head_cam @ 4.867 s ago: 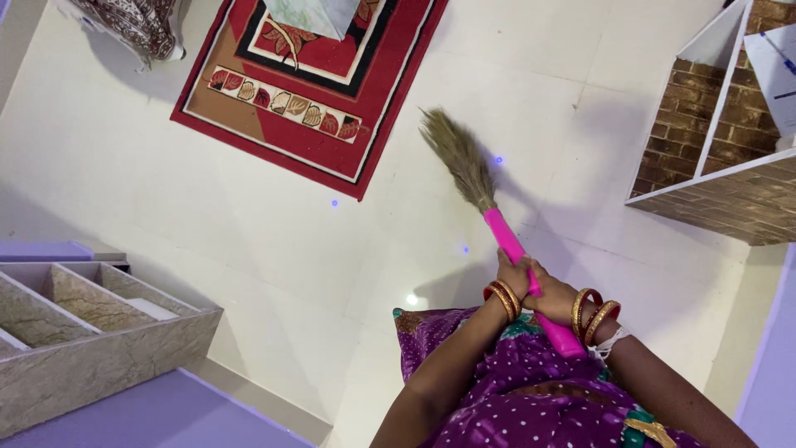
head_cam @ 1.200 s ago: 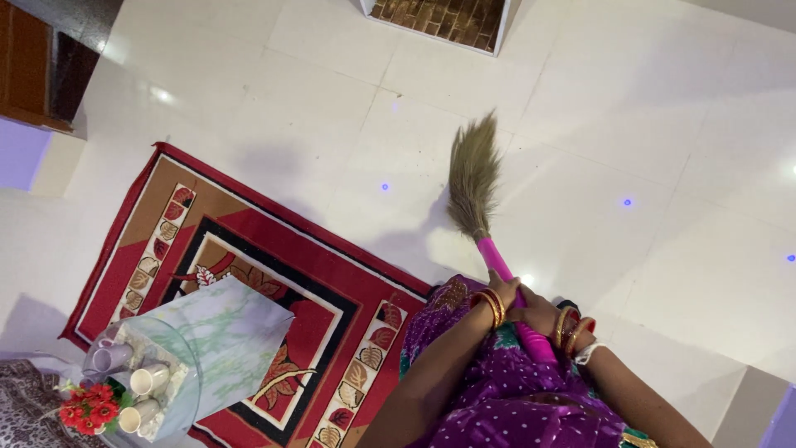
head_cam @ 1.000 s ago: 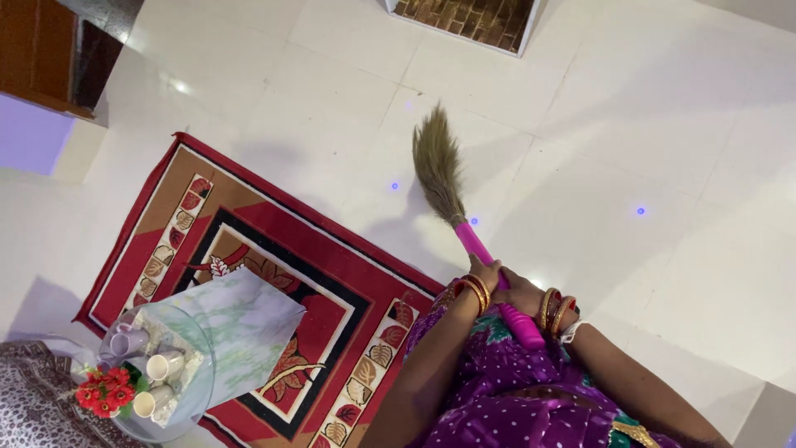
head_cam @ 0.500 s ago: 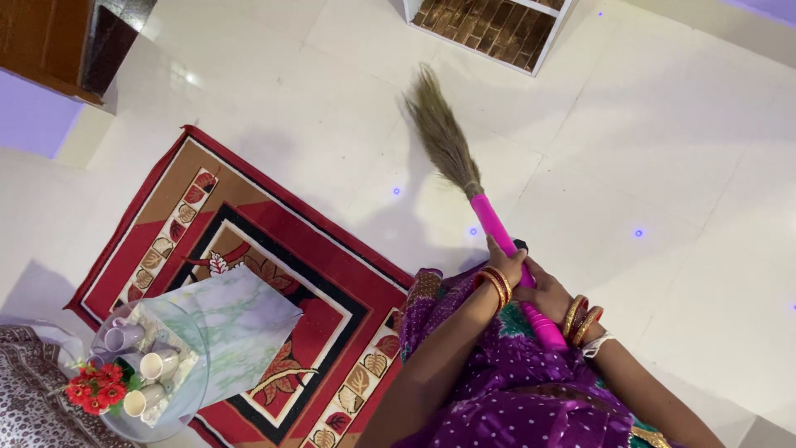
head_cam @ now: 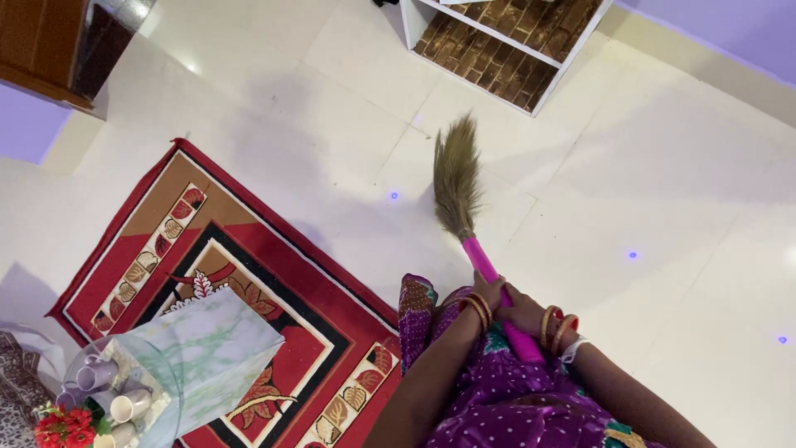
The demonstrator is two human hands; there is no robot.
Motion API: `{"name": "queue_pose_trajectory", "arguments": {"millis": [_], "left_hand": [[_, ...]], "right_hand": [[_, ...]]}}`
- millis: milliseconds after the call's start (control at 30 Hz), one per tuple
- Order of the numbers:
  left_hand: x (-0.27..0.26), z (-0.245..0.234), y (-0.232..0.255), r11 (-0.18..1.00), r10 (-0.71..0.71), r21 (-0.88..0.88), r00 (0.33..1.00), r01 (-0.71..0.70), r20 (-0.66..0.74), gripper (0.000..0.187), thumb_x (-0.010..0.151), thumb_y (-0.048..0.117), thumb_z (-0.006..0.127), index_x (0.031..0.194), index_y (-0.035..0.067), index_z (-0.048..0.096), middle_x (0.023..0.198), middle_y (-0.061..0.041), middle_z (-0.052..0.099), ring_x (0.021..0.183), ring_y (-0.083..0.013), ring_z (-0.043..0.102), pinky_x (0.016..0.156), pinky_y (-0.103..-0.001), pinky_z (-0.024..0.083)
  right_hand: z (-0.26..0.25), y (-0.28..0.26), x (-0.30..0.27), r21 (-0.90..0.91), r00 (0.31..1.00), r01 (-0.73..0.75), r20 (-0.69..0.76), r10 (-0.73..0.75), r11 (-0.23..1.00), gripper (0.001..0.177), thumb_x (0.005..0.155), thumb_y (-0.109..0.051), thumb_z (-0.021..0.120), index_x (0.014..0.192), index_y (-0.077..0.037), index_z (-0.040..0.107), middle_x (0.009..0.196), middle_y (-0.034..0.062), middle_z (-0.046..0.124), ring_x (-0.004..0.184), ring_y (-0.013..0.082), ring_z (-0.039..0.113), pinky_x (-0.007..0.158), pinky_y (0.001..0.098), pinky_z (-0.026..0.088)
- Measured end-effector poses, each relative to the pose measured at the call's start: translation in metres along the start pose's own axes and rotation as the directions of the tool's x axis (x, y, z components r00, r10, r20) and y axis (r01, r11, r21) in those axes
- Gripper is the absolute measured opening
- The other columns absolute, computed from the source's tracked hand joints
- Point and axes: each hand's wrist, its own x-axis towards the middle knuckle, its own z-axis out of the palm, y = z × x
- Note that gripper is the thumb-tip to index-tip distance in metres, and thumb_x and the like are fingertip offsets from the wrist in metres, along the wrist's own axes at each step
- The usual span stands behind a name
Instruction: The person sweeps the floor with a broom, moving across a room and a hallway.
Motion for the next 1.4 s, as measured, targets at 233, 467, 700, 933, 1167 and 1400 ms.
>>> {"name": "queue_pose_trajectory", "arguments": {"millis": [233, 467, 700, 933, 1167, 1400], "left_hand": [[0.008, -0.028, 0.045, 0.999, 0.032, -0.027, 0.989, -0.036, -0.146, 0.088, 0.100, 0.021, 0.059, 0.160, 0.004, -0.003, 0.139, -0.032, 0.052, 0.114, -0.0370, 0.066, 0.090, -0.041, 0.062], [-0.035, -0.015, 0.131, 0.989, -0.142, -0.054, 0.981, 0.136, -0.135, 0.086, 0.102, 0.018, 0.049, 0.161, 0.012, -0.013, 0.141, -0.033, 0.050, 0.112, -0.0400, 0.067, 0.090, -0.042, 0.063], [0.049, 0.019, 0.118, 0.992, 0.127, 0.014, 0.992, -0.127, 0.002, 0.091, 0.102, 0.019, 0.057, 0.160, 0.003, -0.011, 0.144, -0.034, 0.046, 0.117, -0.0390, 0.063, 0.093, -0.041, 0.061], [0.104, -0.002, 0.160, 0.991, 0.105, 0.077, 0.992, -0.110, 0.066, 0.080, 0.099, 0.022, 0.063, 0.155, -0.003, 0.011, 0.137, -0.032, 0.053, 0.116, -0.0375, 0.063, 0.091, -0.042, 0.060], [0.141, -0.110, 0.226, 0.995, -0.057, -0.088, 0.995, 0.050, -0.081, 0.082, 0.099, 0.020, 0.060, 0.159, 0.003, 0.007, 0.139, -0.031, 0.052, 0.118, -0.0376, 0.063, 0.095, -0.042, 0.059], [0.150, -0.179, 0.293, 0.947, -0.067, -0.322, 0.975, -0.005, -0.212, 0.087, 0.100, 0.016, 0.054, 0.162, 0.010, -0.007, 0.148, -0.028, 0.045, 0.123, -0.0365, 0.059, 0.099, -0.042, 0.057]], "right_hand": [[-0.026, -0.059, 0.020, -0.091, 0.985, 0.134, 0.123, -0.123, 0.987, 0.104, 0.075, -0.025, 0.068, 0.162, -0.013, 0.012, 0.119, 0.0155, 0.072, 0.086, 0.0229, 0.073, 0.075, 0.0360, 0.060], [-0.060, -0.063, 0.021, -0.082, 0.957, 0.283, 0.080, -0.277, 0.955, 0.102, 0.073, -0.023, 0.072, 0.159, -0.009, 0.020, 0.136, 0.0190, 0.064, 0.111, 0.0267, 0.069, 0.099, 0.0363, 0.053], [-0.094, -0.093, 0.015, -0.131, 0.998, 0.024, -0.058, -0.032, 0.991, 0.102, 0.076, -0.023, 0.067, 0.163, -0.016, 0.014, 0.133, 0.0185, 0.066, 0.106, 0.0309, 0.074, 0.095, 0.0402, 0.058], [-0.110, -0.123, 0.087, -0.123, 0.990, 0.091, -0.097, -0.103, 0.988, 0.090, 0.075, -0.026, 0.071, 0.155, -0.011, 0.033, 0.125, 0.0183, 0.071, 0.103, 0.0281, 0.073, 0.090, 0.0390, 0.057], [-0.087, -0.239, 0.171, -0.264, 0.996, 0.029, 0.091, -0.005, 0.964, 0.099, 0.076, -0.026, 0.066, 0.161, -0.013, 0.018, 0.118, 0.0191, 0.075, 0.090, 0.0292, 0.075, 0.082, 0.0385, 0.060], [-0.081, -0.312, 0.225, -0.183, 0.957, 0.203, 0.245, -0.155, 0.962, 0.103, 0.075, -0.018, 0.067, 0.162, -0.013, 0.013, 0.117, 0.0148, 0.073, 0.085, 0.0230, 0.072, 0.077, 0.0355, 0.059]]}}
